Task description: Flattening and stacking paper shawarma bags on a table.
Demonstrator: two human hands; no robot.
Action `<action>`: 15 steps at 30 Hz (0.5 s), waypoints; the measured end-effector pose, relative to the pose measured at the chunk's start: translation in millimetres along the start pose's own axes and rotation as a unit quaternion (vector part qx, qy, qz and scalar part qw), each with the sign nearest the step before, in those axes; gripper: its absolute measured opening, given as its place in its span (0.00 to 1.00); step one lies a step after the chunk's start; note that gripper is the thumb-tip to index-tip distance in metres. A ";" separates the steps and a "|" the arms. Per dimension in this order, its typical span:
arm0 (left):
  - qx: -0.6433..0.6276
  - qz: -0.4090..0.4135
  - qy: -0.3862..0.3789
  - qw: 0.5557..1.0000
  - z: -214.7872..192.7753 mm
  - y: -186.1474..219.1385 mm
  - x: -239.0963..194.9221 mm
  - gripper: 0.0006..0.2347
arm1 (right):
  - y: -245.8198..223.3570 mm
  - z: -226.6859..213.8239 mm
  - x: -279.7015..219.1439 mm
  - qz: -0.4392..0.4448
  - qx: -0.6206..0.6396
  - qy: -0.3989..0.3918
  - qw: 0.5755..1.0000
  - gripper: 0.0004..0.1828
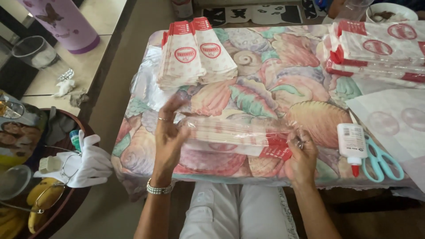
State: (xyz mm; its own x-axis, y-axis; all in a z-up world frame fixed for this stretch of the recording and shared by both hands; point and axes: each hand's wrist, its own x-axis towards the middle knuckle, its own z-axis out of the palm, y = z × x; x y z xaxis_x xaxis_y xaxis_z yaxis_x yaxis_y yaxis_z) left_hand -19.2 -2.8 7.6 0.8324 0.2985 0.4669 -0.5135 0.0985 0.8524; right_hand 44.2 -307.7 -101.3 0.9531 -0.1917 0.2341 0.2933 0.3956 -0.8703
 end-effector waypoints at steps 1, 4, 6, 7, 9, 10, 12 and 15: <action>0.000 0.000 0.000 1.000 -4.7 -5.7 -0.5 0.33 | 5.9 -7.1 3.3 0.000 0.000 0.000 1.000 0.11; 0.000 -0.018 -0.088 0.996 -13.5 -18.2 -3.3 0.49 | 13.6 -17.8 5.8 0.013 -0.017 0.005 1.000 0.06; 0.056 -0.080 -0.053 0.994 -11.3 -19.4 -4.2 0.25 | 4.9 -8.4 4.5 0.031 0.007 0.018 0.999 0.04; 0.056 -0.081 -0.052 0.994 -10.3 -18.0 -3.4 0.25 | -5.4 1.2 1.6 0.032 0.007 0.017 0.999 0.04; 0.075 -0.065 -0.049 0.994 -7.2 -15.8 -1.3 0.20 | -26.9 19.5 -4.0 0.042 0.064 0.044 0.996 0.05; 0.074 -0.066 -0.049 0.994 -5.4 -13.5 -0.3 0.20 | -18.5 9.5 -0.7 0.042 0.063 0.044 0.996 0.05; 0.103 -0.042 -0.046 0.993 -1.9 -8.5 2.3 0.14 | -1.4 -10.0 6.3 0.046 0.077 0.018 0.996 0.04; 0.133 -0.020 -0.043 0.990 1.2 -4.2 4.5 0.09 | -11.0 -11.8 6.8 0.066 0.077 -0.011 0.995 0.04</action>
State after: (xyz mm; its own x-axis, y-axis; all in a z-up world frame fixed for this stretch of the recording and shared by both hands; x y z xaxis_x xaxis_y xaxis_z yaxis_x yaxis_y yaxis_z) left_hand -13.1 -3.1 6.4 0.8712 0.2164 0.4406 -0.4166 -0.1488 0.8968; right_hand 46.6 -324.0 -95.3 0.9848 -0.1109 0.1334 0.1726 0.5498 -0.8173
